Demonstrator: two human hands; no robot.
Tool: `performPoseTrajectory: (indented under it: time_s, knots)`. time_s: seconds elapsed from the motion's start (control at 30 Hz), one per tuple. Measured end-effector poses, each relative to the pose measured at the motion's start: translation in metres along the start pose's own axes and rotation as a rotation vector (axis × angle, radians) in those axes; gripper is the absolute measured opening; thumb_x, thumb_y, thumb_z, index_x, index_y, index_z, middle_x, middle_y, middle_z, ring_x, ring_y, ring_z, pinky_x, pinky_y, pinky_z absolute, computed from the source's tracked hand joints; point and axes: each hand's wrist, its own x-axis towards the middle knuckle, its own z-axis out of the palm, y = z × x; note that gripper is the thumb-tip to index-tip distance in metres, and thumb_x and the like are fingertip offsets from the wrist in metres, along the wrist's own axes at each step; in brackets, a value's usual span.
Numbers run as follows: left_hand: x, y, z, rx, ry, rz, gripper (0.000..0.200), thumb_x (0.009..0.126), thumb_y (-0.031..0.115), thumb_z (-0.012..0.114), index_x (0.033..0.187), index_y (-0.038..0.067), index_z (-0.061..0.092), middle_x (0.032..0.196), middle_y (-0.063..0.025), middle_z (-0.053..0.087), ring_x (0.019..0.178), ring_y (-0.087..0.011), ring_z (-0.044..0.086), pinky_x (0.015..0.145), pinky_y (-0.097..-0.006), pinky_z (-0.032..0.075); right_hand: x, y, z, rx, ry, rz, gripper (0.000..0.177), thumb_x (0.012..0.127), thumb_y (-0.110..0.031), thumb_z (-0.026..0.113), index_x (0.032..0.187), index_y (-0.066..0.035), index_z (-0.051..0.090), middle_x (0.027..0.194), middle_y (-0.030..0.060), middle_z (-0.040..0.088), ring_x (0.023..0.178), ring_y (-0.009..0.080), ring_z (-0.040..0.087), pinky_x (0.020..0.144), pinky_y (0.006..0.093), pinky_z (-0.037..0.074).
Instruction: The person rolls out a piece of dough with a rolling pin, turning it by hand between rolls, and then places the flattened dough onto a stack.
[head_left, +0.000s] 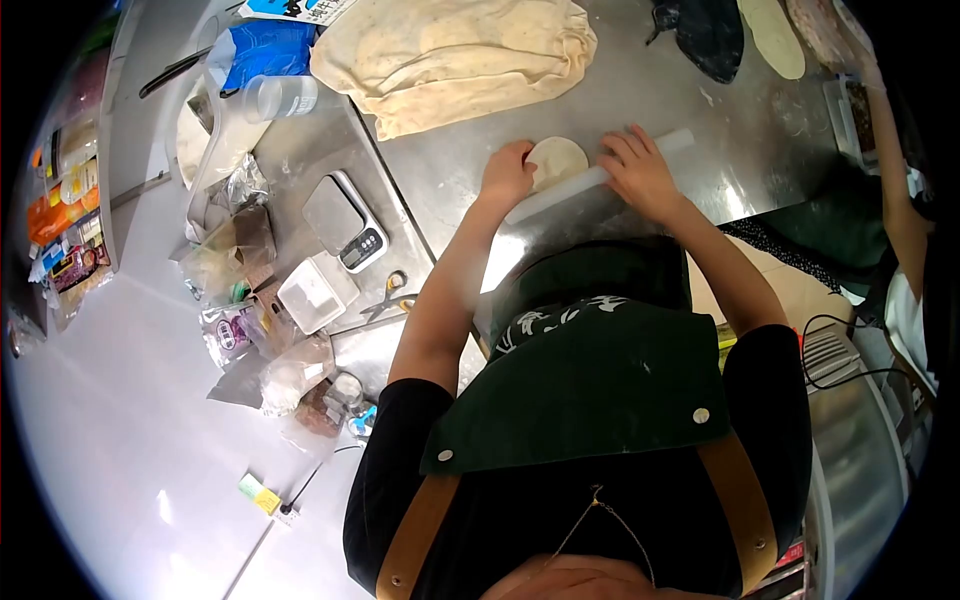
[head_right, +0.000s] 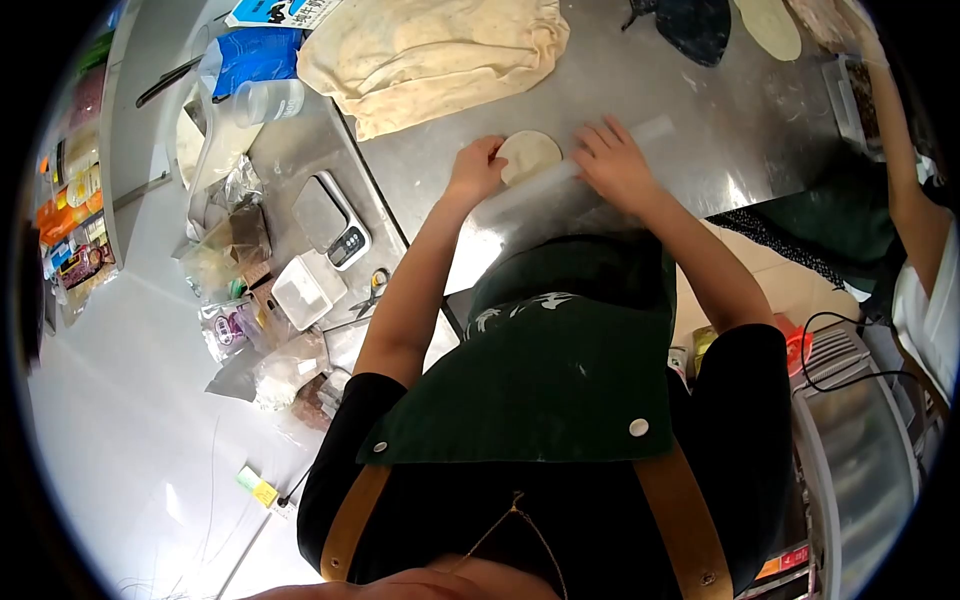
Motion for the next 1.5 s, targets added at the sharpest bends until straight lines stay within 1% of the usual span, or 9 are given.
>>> performPoseTrajectory:
  time_s: [0.1, 0.3, 0.47, 0.87, 1.0, 1.1, 1.3, 1.4, 1.5]
  knots:
    - [0.002, -0.002, -0.003, -0.120, -0.002, -0.028, 0.024, 0.085, 0.006, 0.064, 0.109, 0.003, 0.067, 0.103, -0.0174, 0.070, 0.094, -0.0328, 0.067, 0.083, -0.0382, 0.052, 0.021, 0.002, 0.000, 0.013, 0.009, -0.031, 0.034, 0.078, -0.027, 0.073, 0.105, -0.008, 0.064, 0.128, 0.0112, 0.055, 0.126, 0.0289, 0.047, 0.114, 0.0500, 0.029]
    - [0.003, -0.016, 0.004, -0.268, 0.015, -0.026, 0.026, 0.088, 0.005, 0.062, 0.113, 0.001, 0.066, 0.098, -0.0140, 0.071, 0.090, -0.0214, 0.068, 0.080, -0.0315, 0.052, 0.053, -0.019, 0.033, -0.168, 0.244, 0.363, 0.044, 0.087, -0.029, 0.060, 0.122, -0.002, 0.058, 0.142, 0.0151, 0.047, 0.133, 0.0322, 0.042, 0.112, 0.0524, 0.028]
    - [0.012, -0.022, 0.009, -0.376, 0.054, -0.001, 0.025, 0.091, 0.005, 0.061, 0.114, -0.002, 0.066, 0.100, -0.0120, 0.071, 0.091, -0.0184, 0.066, 0.082, -0.0299, 0.051, 0.041, -0.016, 0.042, -0.216, 0.146, 0.404, 0.052, 0.087, -0.024, 0.057, 0.134, -0.002, 0.051, 0.148, 0.0156, 0.042, 0.136, 0.0343, 0.040, 0.112, 0.0543, 0.027]
    - [0.026, -0.020, 0.009, -0.350, -0.039, 0.062, 0.025, 0.085, 0.007, 0.065, 0.109, -0.001, 0.068, 0.094, -0.0130, 0.071, 0.088, -0.0197, 0.066, 0.079, -0.0313, 0.051, 0.076, -0.023, 0.040, -0.272, 0.158, 0.437, 0.056, 0.089, -0.029, 0.055, 0.138, -0.003, 0.048, 0.149, 0.0167, 0.041, 0.138, 0.0341, 0.038, 0.112, 0.0542, 0.027]
    - [0.031, 0.001, -0.004, 0.002, -0.070, 0.109, 0.025, 0.079, 0.013, 0.070, 0.101, 0.001, 0.069, 0.089, -0.0169, 0.069, 0.085, -0.0300, 0.066, 0.078, -0.0377, 0.051, 0.059, -0.024, 0.040, -0.171, 0.213, 0.391, 0.059, 0.088, -0.031, 0.059, 0.138, -0.002, 0.046, 0.148, 0.0158, 0.042, 0.136, 0.0338, 0.040, 0.113, 0.0533, 0.028]
    - [0.021, 0.005, 0.001, 0.092, 0.008, 0.145, 0.020, 0.079, 0.014, 0.070, 0.094, 0.002, 0.067, 0.093, -0.0179, 0.068, 0.089, -0.0378, 0.064, 0.078, -0.0436, 0.050, 0.012, -0.022, 0.025, -0.085, 0.135, 0.244, 0.057, 0.082, -0.031, 0.069, 0.131, -0.006, 0.053, 0.145, 0.0148, 0.046, 0.133, 0.0323, 0.043, 0.113, 0.0525, 0.028]
    - [-0.028, 0.042, -0.015, 0.125, -0.013, 0.273, 0.022, 0.083, 0.012, 0.067, 0.103, 0.003, 0.063, 0.096, -0.0187, 0.068, 0.092, -0.0397, 0.063, 0.079, -0.0458, 0.049, -0.034, -0.001, 0.001, -0.039, -0.020, -0.019, 0.042, 0.066, -0.023, 0.081, 0.103, -0.012, 0.066, 0.131, 0.0097, 0.055, 0.127, 0.0272, 0.049, 0.115, 0.0502, 0.029]
    - [-0.022, 0.035, -0.022, 0.025, -0.037, 0.075, 0.026, 0.083, 0.011, 0.066, 0.107, 0.003, 0.063, 0.099, -0.0193, 0.068, 0.095, -0.0411, 0.062, 0.081, -0.0471, 0.049, -0.033, -0.002, -0.009, 0.032, -0.024, 0.028, 0.035, 0.067, -0.020, 0.080, 0.098, -0.011, 0.067, 0.126, 0.0089, 0.056, 0.125, 0.0271, 0.050, 0.115, 0.0501, 0.029]
    - [-0.016, 0.015, -0.014, 0.175, -0.112, -0.043, 0.028, 0.082, 0.011, 0.066, 0.109, 0.003, 0.062, 0.102, -0.0203, 0.067, 0.097, -0.0417, 0.062, 0.082, -0.0467, 0.049, -0.018, -0.005, -0.014, 0.036, -0.011, 0.018, 0.034, 0.067, -0.019, 0.080, 0.097, -0.010, 0.066, 0.125, 0.0100, 0.056, 0.125, 0.0286, 0.049, 0.115, 0.0508, 0.029]
